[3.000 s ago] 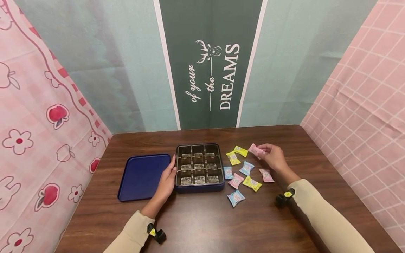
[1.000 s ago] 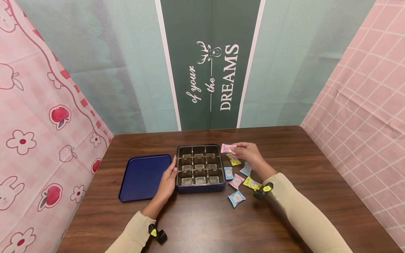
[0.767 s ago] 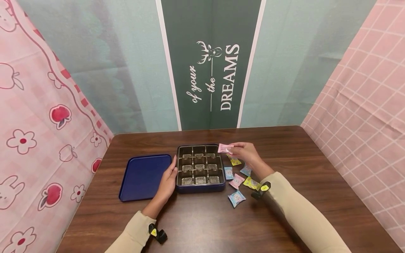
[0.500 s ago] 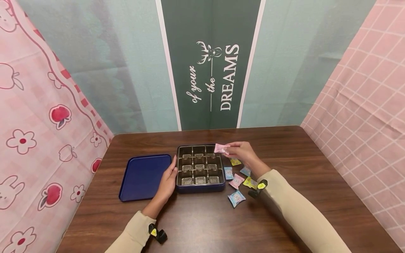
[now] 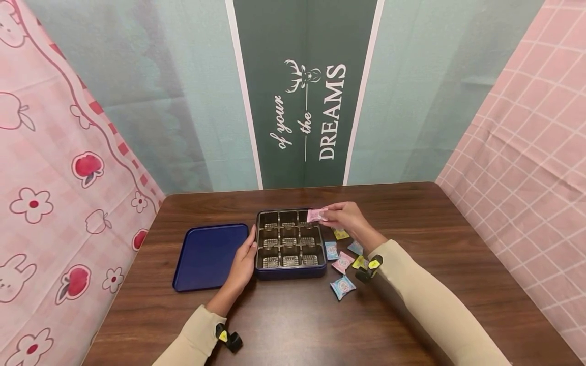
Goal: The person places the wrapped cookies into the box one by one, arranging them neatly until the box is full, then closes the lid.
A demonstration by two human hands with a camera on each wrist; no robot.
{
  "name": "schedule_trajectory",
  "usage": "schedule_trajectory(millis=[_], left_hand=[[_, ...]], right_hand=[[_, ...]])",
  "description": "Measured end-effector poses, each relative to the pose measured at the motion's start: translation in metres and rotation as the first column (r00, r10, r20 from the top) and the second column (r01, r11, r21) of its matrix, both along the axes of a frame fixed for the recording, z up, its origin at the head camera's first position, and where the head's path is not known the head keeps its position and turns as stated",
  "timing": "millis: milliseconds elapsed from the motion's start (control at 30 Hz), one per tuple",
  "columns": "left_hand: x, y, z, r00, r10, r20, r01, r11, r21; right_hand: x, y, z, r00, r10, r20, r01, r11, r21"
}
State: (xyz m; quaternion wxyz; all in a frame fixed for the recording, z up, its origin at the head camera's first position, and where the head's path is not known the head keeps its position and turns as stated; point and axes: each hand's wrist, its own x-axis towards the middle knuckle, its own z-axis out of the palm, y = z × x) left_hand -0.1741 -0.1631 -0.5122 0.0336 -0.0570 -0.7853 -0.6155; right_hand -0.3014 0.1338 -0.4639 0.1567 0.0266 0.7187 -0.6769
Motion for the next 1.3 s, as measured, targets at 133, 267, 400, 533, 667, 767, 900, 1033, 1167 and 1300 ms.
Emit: schedule_trajectory(millis=[133,267,400,533,667,767,900,1033,1167,1300], left_hand=[[0.0,-0.001,0.0,1.0,0.003,0.003,-0.003,1.0,0.002],[0.0,-0.001,-0.002,1.0,0.004,0.008,-0.004,1.0,-0.002],[0.0,-0.001,-0.002,1.0,0.006,0.005,-0.006,1.0,0.006],[0.0,-0.001,0.0,1.0,0.008,0.002,-0.008,1.0,0.009],[-0.001,0.0,0.0,1.0,0.003,0.003,-0.003,1.0,0.009],[-0.001,0.0,-0.001,1.0,0.001,0.005,-0.001,1.0,0.007],[-0.001,0.0,-0.001,1.0,0.004,0.01,-0.004,1.0,0.004],[-0.002,0.001,0.0,1.0,0.009,0.013,-0.009,1.0,-0.004],[-0.003,0.001,0.0,1.0,0.009,0.026,-0.009,1.0,0.004],[-0.002,0.001,-0.001,0.999,0.011,0.032,-0.011,1.0,-0.001]], right_hand=[[-0.002,-0.004,0.004,1.0,0.011,0.013,-0.011,1.0,-0.027],[-0.004,-0.004,0.006,0.999,0.029,0.019,-0.029,1.0,-0.013],[-0.006,-0.004,0.011,0.998,0.06,0.01,-0.06,0.998,0.012],[-0.007,-0.006,0.016,0.996,0.087,0.011,-0.087,0.996,0.024],[-0.006,-0.007,0.021,0.994,0.109,0.013,-0.109,0.993,0.054],[-0.006,-0.008,0.023,0.992,0.124,0.008,-0.124,0.988,0.097],[-0.008,-0.011,0.022,0.991,0.135,-0.004,-0.133,0.978,0.161],[-0.01,-0.013,0.022,0.989,0.146,-0.014,-0.14,0.97,0.2],[-0.011,-0.016,0.024,0.988,0.151,-0.017,-0.143,0.963,0.23],[-0.01,-0.02,0.026,0.987,0.154,-0.032,-0.141,0.954,0.266]])
